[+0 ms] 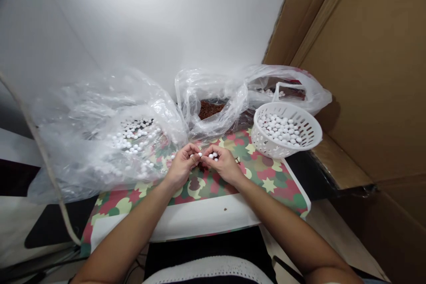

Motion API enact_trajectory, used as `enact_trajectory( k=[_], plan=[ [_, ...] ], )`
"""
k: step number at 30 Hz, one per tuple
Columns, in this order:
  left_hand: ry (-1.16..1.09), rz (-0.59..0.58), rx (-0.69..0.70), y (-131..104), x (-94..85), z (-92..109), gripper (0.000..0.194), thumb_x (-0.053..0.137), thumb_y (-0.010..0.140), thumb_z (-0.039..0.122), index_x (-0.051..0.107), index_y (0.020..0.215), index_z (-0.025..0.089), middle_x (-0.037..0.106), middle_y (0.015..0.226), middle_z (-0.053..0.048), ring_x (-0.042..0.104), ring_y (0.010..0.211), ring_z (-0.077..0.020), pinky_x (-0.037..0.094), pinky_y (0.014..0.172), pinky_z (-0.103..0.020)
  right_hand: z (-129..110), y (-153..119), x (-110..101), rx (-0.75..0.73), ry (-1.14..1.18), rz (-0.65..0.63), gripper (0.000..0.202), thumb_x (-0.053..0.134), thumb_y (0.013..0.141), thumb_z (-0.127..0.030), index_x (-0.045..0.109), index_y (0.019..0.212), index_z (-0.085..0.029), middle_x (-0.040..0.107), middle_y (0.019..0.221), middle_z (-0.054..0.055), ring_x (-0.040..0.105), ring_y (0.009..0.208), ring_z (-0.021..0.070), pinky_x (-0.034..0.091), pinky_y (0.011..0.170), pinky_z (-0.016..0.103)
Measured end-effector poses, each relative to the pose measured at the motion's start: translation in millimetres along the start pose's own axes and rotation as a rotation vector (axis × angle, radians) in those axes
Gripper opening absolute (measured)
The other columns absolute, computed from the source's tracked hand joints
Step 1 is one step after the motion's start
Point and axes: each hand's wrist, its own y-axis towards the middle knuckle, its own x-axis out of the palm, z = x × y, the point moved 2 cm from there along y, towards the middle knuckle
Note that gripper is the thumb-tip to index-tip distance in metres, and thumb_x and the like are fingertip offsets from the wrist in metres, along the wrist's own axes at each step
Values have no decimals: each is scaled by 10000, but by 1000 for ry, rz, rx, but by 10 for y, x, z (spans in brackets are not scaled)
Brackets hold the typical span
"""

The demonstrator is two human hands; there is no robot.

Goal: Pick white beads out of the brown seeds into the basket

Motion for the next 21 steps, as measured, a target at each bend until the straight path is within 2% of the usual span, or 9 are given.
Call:
enact_trajectory(
  k=[3, 10, 21],
  plan=[
    [-39, -3, -14, -4, 12, 0, 394, 755, 742, 401, 492, 855, 130, 468, 678, -20, 472, 563, -106, 383, 518, -142, -19, 0, -8, -4, 5, -14, 417, 605, 767, -490, 526, 830, -86, 525, 642, 9, 419, 552, 23, 294, 525, 135],
    [-126, -10, -33, -6, 63, 41, 445, 795, 710, 420, 487, 847, 129, 445, 664, -11, 431, 552, -86, 325, 475, -113, -59, -6, -50, -68, -11, -40, 368, 596, 789, -451, 532, 833, -91, 518, 660, 6, 424, 584, 21, 315, 558, 136],
    [118, -10, 25, -44, 18, 76, 444, 728, 762, 501, 503, 861, 132, 519, 744, -52, 514, 643, -130, 378, 561, -155, -19, -19, -23, -22, -18, -13, 410, 606, 771, -491, 523, 813, -92, 500, 632, 1, 391, 563, 22, 289, 538, 142]
  ],
)
